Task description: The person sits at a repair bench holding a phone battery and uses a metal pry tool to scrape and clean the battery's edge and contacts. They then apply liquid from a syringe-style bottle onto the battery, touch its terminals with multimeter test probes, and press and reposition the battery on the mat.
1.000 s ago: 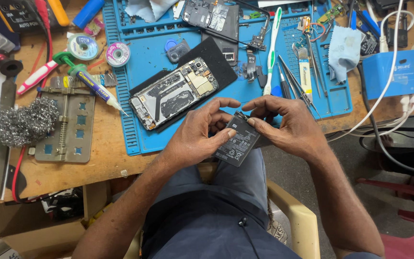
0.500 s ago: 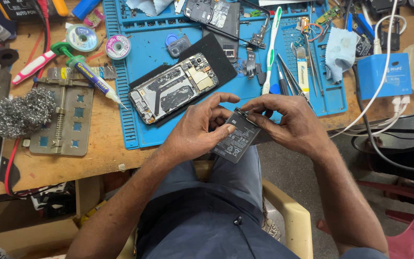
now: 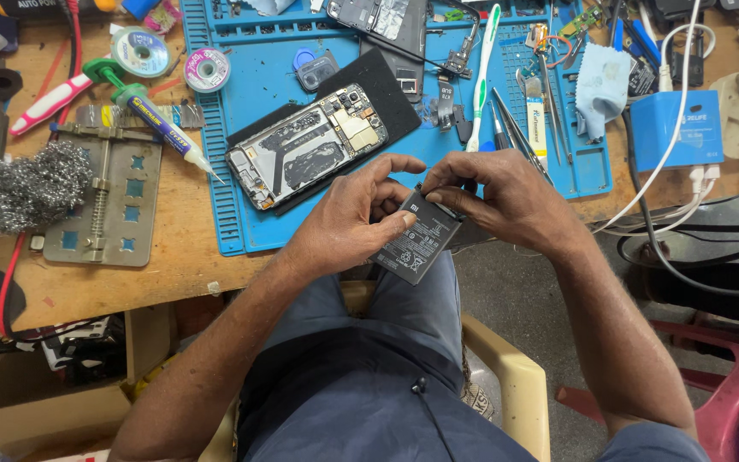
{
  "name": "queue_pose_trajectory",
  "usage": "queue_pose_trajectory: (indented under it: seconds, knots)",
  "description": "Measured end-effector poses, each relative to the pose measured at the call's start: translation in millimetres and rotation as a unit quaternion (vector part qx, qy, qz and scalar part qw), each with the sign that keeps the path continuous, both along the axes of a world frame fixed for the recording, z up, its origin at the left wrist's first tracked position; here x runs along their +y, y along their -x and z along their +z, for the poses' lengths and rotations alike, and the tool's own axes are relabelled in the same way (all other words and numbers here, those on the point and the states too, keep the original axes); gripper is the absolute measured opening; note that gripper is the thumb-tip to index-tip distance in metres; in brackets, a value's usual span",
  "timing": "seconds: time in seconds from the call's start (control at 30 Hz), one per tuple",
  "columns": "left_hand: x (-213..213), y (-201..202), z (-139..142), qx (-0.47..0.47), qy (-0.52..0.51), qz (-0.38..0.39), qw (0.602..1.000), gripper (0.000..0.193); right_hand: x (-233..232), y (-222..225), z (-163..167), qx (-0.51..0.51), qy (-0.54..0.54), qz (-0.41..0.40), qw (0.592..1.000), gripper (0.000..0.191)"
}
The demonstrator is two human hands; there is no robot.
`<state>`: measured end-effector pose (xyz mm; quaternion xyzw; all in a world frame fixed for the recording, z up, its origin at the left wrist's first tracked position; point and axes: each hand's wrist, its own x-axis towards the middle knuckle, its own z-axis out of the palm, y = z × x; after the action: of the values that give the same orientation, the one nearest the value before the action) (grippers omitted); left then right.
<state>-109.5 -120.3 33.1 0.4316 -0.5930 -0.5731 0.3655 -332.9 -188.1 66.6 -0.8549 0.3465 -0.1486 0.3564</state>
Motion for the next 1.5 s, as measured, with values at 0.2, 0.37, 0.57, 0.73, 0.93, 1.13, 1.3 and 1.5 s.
queue_pose_trajectory:
  seconds: [0.2, 0.37, 0.57, 0.73, 0.93, 1.13, 1.3, 1.5]
  knots:
    - [4, -3, 2, 0.014, 0.005, -0.009, 1.000, 0.053, 2, 2, -5, -0.034, -0.060, -0.060, 0.996, 0.017]
    - [5, -4, 3, 0.028, -0.001, -0.011, 1.000, 0.052, 6, 3, -18, -0.096, -0.110, -0.111, 0.983, 0.019]
    - [9, -5, 1, 0.059, -0.002, -0.003, 0.998, 0.052, 19, 3, -25, -0.107, -0.127, -0.142, 0.976, 0.016]
    - [11, -6, 4, 0.043, 0.002, 0.001, 0.999, 0.052, 24, 2, -18, -0.118, -0.164, -0.142, 0.969, 0.021]
    - [13, -7, 8, 0.015, 0.011, 0.000, 1.000, 0.052, 29, -3, -5, -0.065, -0.010, -0.085, 0.994, 0.021]
    - [13, -8, 8, -0.005, 0.017, -0.001, 1.000, 0.051, 29, -4, 3, -0.029, 0.059, -0.038, 0.997, 0.015]
    - [14, -8, 6, 0.049, 0.021, -0.004, 0.999, 0.053, 25, -5, 0, -0.064, -0.036, -0.073, 0.995, 0.020]
    - [16, -8, 7, 0.014, 0.022, 0.001, 1.000, 0.052, 31, -8, 5, -0.002, -0.005, -0.108, 0.994, 0.020]
